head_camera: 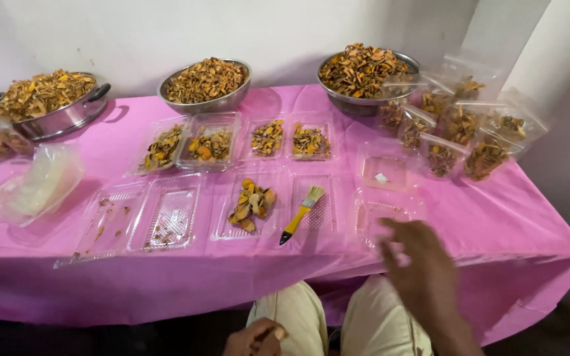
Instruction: Sorting and packaging dried herbs into plastic containers using hands and a brush.
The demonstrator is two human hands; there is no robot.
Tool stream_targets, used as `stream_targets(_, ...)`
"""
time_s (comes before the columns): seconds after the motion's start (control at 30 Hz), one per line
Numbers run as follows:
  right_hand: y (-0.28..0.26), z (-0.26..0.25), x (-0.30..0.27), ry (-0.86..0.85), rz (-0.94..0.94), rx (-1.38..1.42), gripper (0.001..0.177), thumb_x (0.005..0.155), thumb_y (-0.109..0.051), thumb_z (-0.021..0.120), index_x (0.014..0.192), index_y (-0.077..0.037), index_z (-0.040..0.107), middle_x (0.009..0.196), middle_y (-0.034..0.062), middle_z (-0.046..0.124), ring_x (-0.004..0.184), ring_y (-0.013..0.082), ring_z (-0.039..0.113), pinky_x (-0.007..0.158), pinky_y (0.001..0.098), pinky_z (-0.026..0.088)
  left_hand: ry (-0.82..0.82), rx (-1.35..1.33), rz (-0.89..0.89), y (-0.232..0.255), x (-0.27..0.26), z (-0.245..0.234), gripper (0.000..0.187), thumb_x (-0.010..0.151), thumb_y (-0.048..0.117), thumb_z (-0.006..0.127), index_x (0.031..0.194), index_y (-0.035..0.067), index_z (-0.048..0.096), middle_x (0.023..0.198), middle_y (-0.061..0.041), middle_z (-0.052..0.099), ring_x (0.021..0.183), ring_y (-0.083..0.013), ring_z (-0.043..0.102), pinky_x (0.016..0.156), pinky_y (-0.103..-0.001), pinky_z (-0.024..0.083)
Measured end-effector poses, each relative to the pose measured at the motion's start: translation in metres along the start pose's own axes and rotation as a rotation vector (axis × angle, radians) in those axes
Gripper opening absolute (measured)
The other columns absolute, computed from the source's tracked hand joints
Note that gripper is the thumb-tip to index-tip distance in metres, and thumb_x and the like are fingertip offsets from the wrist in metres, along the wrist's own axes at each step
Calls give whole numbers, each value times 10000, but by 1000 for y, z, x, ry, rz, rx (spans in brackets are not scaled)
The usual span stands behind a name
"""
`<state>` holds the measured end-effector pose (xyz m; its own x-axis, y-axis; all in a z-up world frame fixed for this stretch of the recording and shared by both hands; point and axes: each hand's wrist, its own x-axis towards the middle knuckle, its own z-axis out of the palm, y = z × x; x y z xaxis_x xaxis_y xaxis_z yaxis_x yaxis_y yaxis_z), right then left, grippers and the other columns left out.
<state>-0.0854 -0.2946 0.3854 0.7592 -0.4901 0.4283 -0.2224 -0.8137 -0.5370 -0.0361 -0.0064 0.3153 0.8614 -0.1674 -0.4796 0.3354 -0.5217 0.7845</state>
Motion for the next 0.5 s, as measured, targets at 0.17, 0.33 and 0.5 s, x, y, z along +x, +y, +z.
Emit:
stream_targets(0.17, -75, 44, 20, -436, -366, -146, 552, 956, -371, 655, 1481, -316, 493, 1253, 31, 560, 1073, 184, 553, 867, 365, 578, 122, -136, 104, 9, -20, -13, 220, 761, 198, 698, 719, 130, 903, 517, -45, 688, 468, -110, 566, 511, -217, 454)
stream_targets(0.33, -74, 97, 36, -406, -608, -207, 639, 924, -315, 718, 1507, -254, 466, 1325, 127, 512, 1145, 268, 552, 987, 463, 531, 209, -153, 84, -18, -11, -9, 207, 691, 149, 723, 637, 146, 923, 483, 8, 705, 451, -63, 592, 500, -178, 443)
stream_targets(0.5, -64, 97, 39, -381, -574, -215, 322, 982, -254, 604, 1299, -204, 630, 1246, 103, 608, 1072, 260, 620, 961, 458, 538, 256, -180, 322, -67, 20, 3, 178, 691, 261, 816, 561, 172, 900, 501, 79, 819, 423, -49, 647, 458, -175, 439)
